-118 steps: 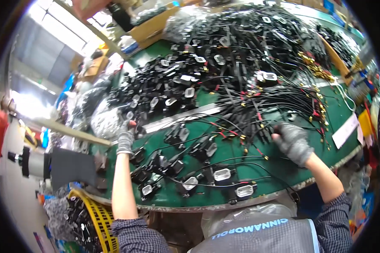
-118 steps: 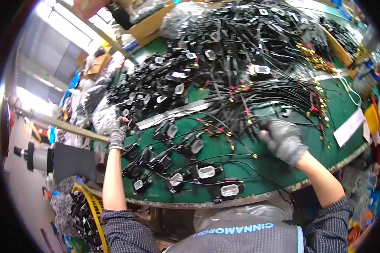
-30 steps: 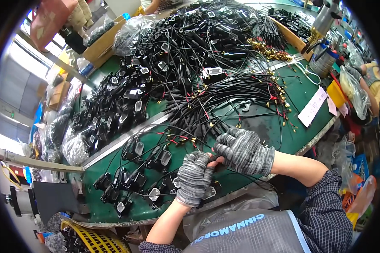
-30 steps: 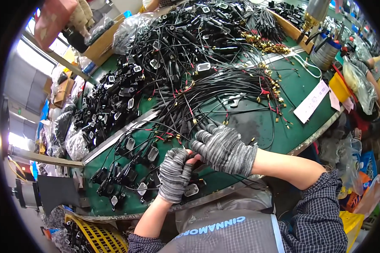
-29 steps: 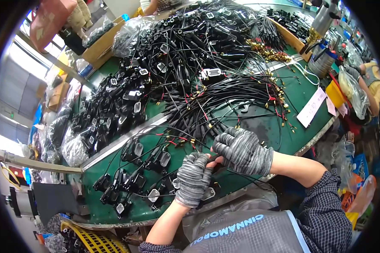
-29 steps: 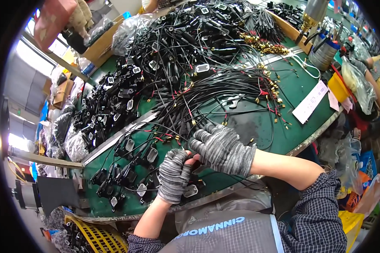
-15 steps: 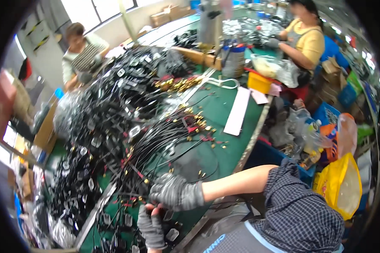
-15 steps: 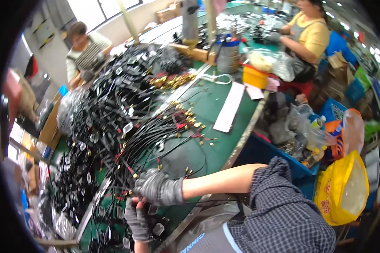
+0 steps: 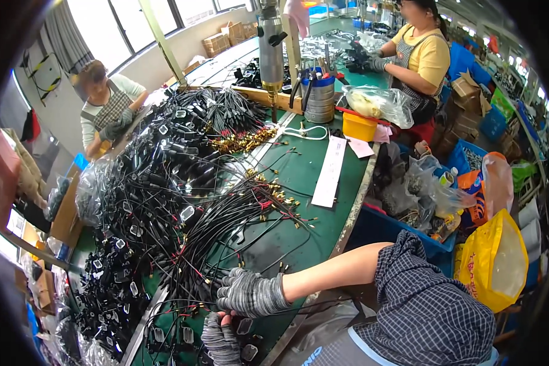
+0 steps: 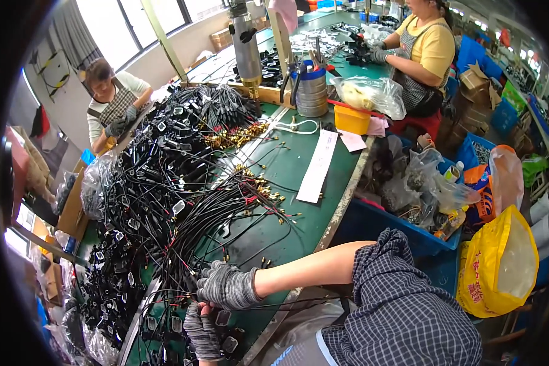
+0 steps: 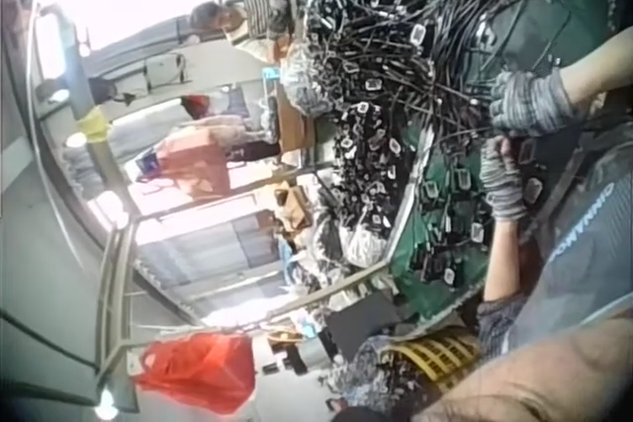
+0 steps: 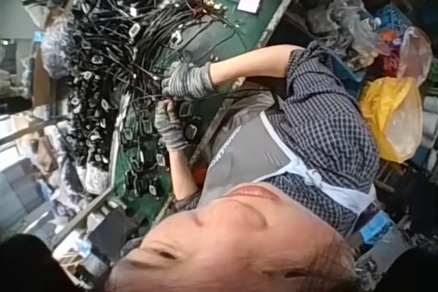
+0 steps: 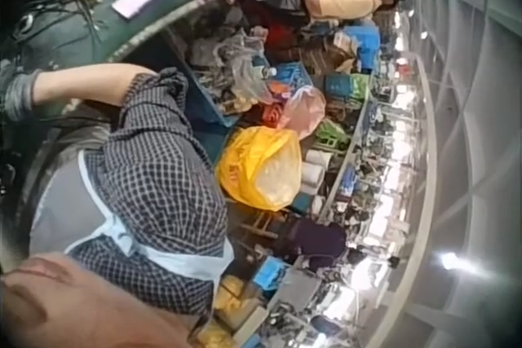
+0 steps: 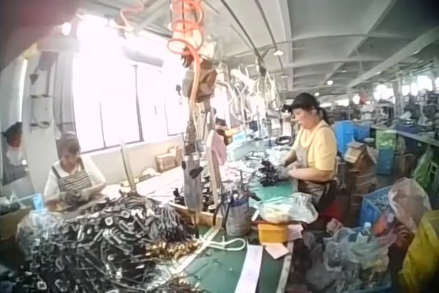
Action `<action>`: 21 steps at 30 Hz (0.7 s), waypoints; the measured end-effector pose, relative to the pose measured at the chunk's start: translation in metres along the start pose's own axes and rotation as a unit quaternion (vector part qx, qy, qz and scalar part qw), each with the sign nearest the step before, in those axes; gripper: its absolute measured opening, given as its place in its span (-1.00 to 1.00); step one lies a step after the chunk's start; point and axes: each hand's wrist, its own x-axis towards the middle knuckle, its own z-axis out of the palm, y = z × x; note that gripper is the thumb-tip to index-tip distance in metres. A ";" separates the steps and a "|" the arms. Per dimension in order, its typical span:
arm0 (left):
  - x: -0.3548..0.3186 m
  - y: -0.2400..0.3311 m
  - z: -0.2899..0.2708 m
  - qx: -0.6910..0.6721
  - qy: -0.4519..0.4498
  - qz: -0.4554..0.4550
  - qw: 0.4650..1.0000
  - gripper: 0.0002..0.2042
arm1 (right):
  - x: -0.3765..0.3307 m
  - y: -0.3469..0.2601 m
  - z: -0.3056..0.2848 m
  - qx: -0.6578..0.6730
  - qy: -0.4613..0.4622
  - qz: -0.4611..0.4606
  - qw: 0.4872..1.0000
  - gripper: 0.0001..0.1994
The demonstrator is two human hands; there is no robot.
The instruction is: Assembling electronic cable harnesses and components at a manual workstation.
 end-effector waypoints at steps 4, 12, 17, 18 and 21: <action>-0.004 0.012 0.002 -0.165 0.015 -0.030 0.986 -0.87 | 0.001 -0.001 0.005 -0.042 0.003 -0.006 0.999 -0.80; 0.006 0.004 -0.005 0.021 -0.048 0.051 0.997 -0.85 | -0.001 -0.002 -0.007 -0.031 -0.035 0.010 0.999 -0.79; 0.009 0.011 -0.001 -0.012 -0.063 -0.007 0.998 -0.87 | -0.017 0.022 -0.034 0.067 0.054 0.025 0.996 -0.78; 0.009 0.011 0.000 0.025 -0.073 0.024 0.997 -0.87 | -0.027 0.035 -0.045 0.114 0.120 0.014 0.986 -0.77; 0.011 0.006 0.000 0.094 -0.085 0.085 0.988 -0.87 | -0.087 0.084 -0.103 -0.051 0.222 0.144 0.963 -0.82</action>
